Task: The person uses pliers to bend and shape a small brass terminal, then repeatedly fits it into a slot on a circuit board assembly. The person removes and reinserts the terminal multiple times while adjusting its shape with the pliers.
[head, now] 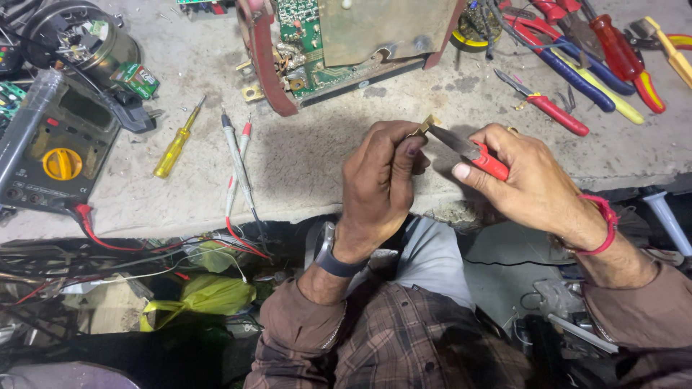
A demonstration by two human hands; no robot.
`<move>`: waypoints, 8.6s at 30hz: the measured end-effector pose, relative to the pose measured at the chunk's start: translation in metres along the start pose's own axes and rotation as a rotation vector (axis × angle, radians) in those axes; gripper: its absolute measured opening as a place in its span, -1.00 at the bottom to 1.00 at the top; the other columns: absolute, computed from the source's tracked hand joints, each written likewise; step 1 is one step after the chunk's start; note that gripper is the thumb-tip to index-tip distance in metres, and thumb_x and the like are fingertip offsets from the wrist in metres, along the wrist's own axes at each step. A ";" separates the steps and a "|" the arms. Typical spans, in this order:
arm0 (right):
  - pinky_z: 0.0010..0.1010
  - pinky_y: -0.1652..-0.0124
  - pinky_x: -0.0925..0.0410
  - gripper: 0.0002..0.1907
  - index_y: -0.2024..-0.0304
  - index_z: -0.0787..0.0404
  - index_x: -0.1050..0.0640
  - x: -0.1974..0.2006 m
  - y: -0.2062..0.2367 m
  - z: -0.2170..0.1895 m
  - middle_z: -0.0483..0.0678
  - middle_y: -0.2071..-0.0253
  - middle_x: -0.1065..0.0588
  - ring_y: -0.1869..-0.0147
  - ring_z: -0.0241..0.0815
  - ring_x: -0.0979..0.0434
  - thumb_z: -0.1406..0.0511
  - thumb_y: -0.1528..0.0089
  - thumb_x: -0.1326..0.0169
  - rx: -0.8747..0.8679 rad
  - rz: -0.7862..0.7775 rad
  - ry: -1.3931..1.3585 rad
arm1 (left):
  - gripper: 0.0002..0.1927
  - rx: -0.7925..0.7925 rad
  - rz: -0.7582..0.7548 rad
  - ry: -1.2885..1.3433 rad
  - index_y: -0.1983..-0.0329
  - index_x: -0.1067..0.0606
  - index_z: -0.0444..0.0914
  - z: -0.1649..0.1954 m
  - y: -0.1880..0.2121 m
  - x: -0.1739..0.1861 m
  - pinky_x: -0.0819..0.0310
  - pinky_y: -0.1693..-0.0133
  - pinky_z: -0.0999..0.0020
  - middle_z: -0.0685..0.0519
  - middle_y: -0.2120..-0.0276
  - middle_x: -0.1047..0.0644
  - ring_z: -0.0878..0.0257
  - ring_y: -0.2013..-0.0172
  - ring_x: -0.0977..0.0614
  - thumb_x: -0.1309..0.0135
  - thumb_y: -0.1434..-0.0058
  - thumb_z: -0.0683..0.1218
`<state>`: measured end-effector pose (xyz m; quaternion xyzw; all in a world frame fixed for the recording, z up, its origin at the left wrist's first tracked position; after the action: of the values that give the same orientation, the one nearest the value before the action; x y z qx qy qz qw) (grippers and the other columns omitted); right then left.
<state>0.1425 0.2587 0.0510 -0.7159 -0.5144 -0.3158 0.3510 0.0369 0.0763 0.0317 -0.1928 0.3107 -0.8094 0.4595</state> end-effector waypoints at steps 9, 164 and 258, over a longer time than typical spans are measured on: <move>-0.06 0.08 -0.36 -0.60 -0.15 0.21 -0.54 0.000 0.009 -0.028 0.11 0.21 -0.54 0.09 0.20 -0.54 0.23 -0.28 -0.11 0.106 0.077 0.239 | -0.77 0.240 0.021 0.099 0.12 -0.49 -0.34 0.000 0.003 -0.001 -0.53 0.41 0.50 0.06 0.36 -0.57 0.40 0.43 -0.65 0.02 -0.53 -0.07; 0.02 0.29 -0.42 -0.69 0.27 0.25 -0.47 0.023 -0.004 -0.017 0.14 0.53 -0.52 0.39 0.23 -0.58 0.23 -0.06 -0.24 -0.061 -0.160 0.427 | -0.86 -0.096 0.000 -0.238 0.16 -0.42 -0.34 -0.008 -0.001 0.001 -0.37 0.45 0.29 -0.03 0.39 -0.48 0.17 0.47 -0.53 0.09 -0.52 -0.19; -0.07 0.21 -0.33 -0.68 0.16 0.28 -0.47 -0.023 0.012 -0.019 0.15 0.39 -0.46 0.26 0.16 -0.51 0.29 -0.08 -0.21 -0.084 0.063 0.041 | -0.80 0.141 -0.105 0.125 -0.06 -0.53 -0.33 0.000 0.010 0.025 -0.57 0.36 0.55 0.08 0.27 -0.60 0.44 0.41 -0.63 -0.01 -0.56 -0.10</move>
<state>0.1465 0.2287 0.0407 -0.7390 -0.4707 -0.3406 0.3411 0.0300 0.0506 0.0255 -0.1250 0.2706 -0.8627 0.4085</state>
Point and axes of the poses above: each hand's wrist, its own y-axis away from the middle knuckle, its own x-axis out of the back of the hand, z = x × y, the point moved 2 cm from there along -y, towards the middle knuckle
